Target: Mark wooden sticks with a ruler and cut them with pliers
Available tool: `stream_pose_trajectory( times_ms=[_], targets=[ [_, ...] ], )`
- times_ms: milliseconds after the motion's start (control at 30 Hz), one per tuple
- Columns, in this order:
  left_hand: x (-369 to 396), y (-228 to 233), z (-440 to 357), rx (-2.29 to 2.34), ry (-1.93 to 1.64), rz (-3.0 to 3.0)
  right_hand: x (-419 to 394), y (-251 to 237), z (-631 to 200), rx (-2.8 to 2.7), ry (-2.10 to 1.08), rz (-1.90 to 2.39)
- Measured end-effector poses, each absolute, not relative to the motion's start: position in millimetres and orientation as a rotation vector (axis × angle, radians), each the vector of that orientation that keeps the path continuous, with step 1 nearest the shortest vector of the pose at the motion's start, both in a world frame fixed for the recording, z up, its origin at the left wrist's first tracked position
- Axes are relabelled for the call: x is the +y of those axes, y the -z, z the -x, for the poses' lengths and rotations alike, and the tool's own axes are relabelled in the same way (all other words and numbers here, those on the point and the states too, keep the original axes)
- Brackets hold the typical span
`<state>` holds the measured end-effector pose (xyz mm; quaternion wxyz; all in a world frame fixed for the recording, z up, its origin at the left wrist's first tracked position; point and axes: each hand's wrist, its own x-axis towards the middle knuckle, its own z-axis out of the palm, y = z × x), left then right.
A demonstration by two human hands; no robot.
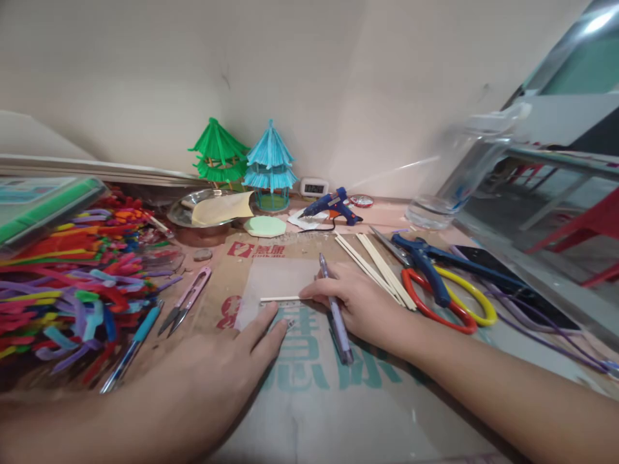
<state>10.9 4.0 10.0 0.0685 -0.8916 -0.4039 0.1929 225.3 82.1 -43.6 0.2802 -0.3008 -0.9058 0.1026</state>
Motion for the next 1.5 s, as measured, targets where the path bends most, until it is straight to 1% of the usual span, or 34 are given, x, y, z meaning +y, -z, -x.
stream_pose_trajectory(
  times_ms=[200,333,500,833,1100,1267,1500],
  targets=[
    [5.0,-3.0,-9.9,-1.177,-0.654,2.686,82.2,45.1,-227.9,-2.441,-0.293,0.865],
    [4.8,0.8,-7.8,-1.183,-0.599,2.661,82.8,47.3,-228.1,-2.418,-0.245,0.855],
    [7.2,-5.1,-11.0,-1.191,-0.570,2.724,82.8,48.0,-227.8,-2.410,-0.226,0.855],
    [7.6,-10.0,-12.7,-1.226,-0.700,2.722,82.7,48.0,-228.1,-2.411,-0.289,0.867],
    [6.7,-10.1,-11.5,-1.211,-0.675,2.719,82.7,45.1,-227.5,-2.436,-0.281,0.836],
    [4.6,-5.4,-8.8,-1.285,-0.577,2.721,82.6,44.3,-227.0,-2.439,-0.262,0.840],
    [5.7,-1.2,-7.1,-1.270,-0.615,2.649,82.6,42.9,-225.4,-2.449,-0.217,0.803]
  ],
)
